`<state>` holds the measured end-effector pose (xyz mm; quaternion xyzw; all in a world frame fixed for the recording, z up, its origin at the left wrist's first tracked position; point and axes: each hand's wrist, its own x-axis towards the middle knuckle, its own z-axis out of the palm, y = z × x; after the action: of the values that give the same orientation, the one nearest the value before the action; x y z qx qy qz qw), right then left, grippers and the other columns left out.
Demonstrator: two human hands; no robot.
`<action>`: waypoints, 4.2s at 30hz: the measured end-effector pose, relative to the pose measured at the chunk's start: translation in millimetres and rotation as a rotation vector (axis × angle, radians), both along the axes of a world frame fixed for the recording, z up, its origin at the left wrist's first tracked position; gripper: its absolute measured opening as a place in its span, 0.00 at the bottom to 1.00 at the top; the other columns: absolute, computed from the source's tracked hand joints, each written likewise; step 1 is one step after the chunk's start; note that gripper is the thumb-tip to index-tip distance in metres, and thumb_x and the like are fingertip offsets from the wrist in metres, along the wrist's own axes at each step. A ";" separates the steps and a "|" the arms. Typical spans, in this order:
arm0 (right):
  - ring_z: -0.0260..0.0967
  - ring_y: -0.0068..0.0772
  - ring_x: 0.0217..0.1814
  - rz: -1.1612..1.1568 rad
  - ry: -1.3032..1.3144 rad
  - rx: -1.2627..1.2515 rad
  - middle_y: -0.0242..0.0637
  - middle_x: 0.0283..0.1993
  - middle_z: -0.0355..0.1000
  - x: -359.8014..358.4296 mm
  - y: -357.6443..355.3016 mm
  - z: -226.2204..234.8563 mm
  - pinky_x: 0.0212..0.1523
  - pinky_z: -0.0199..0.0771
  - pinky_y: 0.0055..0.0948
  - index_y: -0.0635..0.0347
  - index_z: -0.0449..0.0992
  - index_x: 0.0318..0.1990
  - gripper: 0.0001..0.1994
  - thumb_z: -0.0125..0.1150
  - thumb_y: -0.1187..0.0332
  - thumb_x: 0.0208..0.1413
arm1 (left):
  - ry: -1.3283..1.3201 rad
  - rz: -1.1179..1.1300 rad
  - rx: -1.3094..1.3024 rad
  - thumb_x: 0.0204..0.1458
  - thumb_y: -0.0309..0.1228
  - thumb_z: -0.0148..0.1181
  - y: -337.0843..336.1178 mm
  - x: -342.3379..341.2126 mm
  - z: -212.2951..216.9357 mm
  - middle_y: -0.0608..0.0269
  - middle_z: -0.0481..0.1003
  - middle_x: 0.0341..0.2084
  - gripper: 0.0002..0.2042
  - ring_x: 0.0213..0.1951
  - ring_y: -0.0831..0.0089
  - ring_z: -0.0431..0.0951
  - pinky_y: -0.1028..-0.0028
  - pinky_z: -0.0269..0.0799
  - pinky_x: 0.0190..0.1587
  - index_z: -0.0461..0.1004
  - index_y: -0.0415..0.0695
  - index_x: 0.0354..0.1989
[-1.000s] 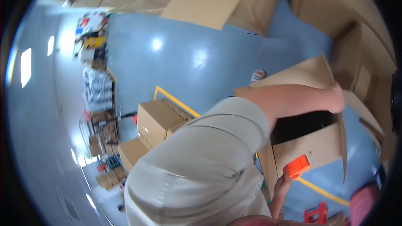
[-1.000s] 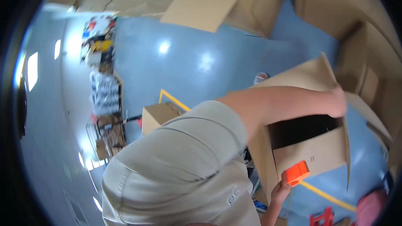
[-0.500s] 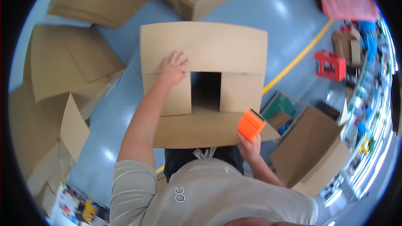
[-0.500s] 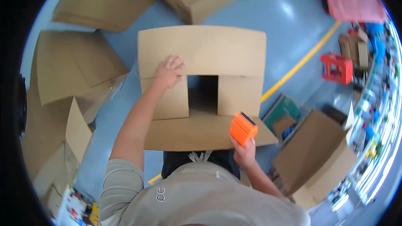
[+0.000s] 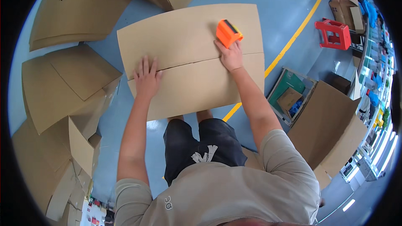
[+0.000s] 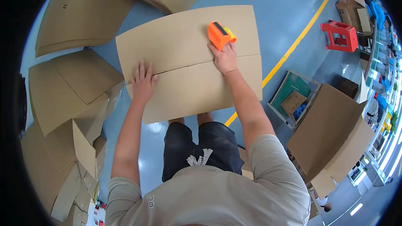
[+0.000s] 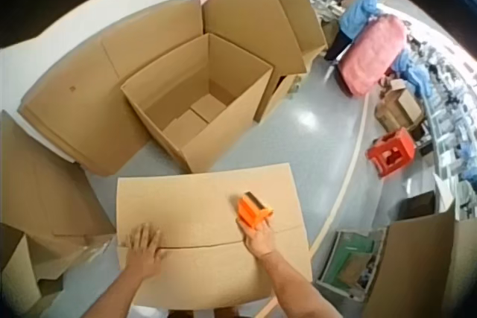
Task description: The person tapes a cardboard box using a tape dispenser, packs items into small boxes and closes them, and places the small boxes into the cardboard box.
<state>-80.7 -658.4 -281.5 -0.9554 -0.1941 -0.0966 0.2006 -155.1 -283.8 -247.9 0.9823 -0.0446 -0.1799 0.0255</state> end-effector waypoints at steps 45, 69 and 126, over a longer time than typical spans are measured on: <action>0.54 0.34 0.77 0.077 0.964 0.546 0.41 0.77 0.56 4.8 140.6 167.2 0.74 0.56 0.32 0.53 0.43 0.80 0.42 0.63 0.64 0.65 | 0.145 0.445 -0.749 0.61 0.37 0.65 284.8 106.2 -70.4 0.42 0.70 0.62 0.32 0.64 0.52 0.70 0.59 0.65 0.66 0.61 0.34 0.68; 0.59 0.38 0.75 0.461 1.396 0.506 0.41 0.73 0.62 20.8 251.7 67.1 0.74 0.57 0.38 0.53 0.48 0.79 0.45 0.69 0.65 0.59 | 0.387 0.843 -1.332 0.66 0.44 0.58 135.6 42.0 -13.6 0.58 0.81 0.39 0.20 0.43 0.68 0.79 0.66 0.75 0.49 0.78 0.36 0.48; 0.65 0.45 0.72 0.090 1.322 0.147 0.50 0.70 0.67 12.8 251.2 85.7 0.72 0.62 0.38 0.57 0.53 0.77 0.42 0.68 0.55 0.59 | 0.300 0.496 0.219 0.66 0.54 0.46 325.7 143.3 -118.7 0.54 0.69 0.67 0.31 0.66 0.59 0.70 0.58 0.63 0.67 0.67 0.43 0.68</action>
<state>-67.9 -407.3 -195.8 -0.7885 -0.0628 0.5047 0.3459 -11.8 42.0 -366.6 0.9226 0.2206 -0.3149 -0.0309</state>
